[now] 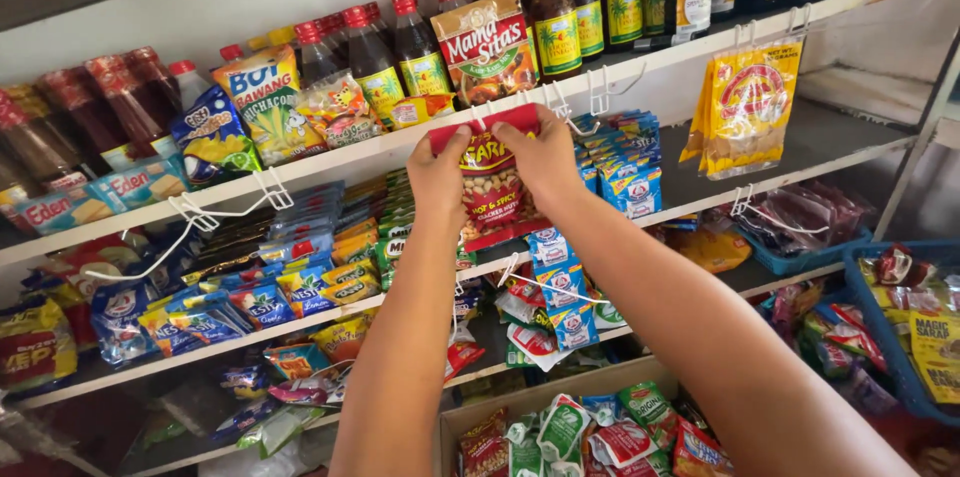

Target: Taking snack bags and sauce pouches from a box and hanging or placing them on store shelves.

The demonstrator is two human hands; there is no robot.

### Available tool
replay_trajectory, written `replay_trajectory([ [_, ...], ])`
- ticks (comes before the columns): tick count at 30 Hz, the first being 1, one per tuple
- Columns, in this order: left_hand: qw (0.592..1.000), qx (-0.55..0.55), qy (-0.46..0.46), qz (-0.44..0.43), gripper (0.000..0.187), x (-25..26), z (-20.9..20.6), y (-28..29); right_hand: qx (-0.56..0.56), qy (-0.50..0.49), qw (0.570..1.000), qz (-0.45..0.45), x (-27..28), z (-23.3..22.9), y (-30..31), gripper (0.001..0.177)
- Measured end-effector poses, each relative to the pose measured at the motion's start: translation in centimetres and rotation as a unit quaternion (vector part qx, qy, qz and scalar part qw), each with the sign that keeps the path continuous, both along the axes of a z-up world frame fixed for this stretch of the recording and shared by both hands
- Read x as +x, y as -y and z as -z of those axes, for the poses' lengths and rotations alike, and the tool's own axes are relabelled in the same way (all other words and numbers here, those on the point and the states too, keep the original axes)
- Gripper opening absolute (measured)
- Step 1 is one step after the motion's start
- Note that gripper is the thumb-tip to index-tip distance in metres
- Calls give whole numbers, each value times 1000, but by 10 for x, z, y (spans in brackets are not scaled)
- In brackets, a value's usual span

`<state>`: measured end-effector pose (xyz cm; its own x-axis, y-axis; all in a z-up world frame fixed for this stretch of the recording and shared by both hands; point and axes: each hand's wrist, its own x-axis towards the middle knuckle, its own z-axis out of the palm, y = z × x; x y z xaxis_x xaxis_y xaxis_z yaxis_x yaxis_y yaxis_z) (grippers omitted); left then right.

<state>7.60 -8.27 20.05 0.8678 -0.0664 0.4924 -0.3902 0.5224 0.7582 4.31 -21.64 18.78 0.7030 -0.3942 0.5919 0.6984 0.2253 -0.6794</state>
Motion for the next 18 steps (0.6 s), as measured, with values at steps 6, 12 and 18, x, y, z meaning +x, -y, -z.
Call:
replay_trajectory([
  [6, 965, 112, 113, -209, 49, 7, 33, 4, -212, 88, 939, 258, -16, 42, -3, 72],
  [12, 888, 169, 285, -319, 74, -23, 79, 9, -303, 73, 894, 321, -27, 75, -6, 70],
  [18, 858, 338, 197, -333, 68, -10, 82, 7, -299, -92, 904, 291, 8, 83, 7, 50],
])
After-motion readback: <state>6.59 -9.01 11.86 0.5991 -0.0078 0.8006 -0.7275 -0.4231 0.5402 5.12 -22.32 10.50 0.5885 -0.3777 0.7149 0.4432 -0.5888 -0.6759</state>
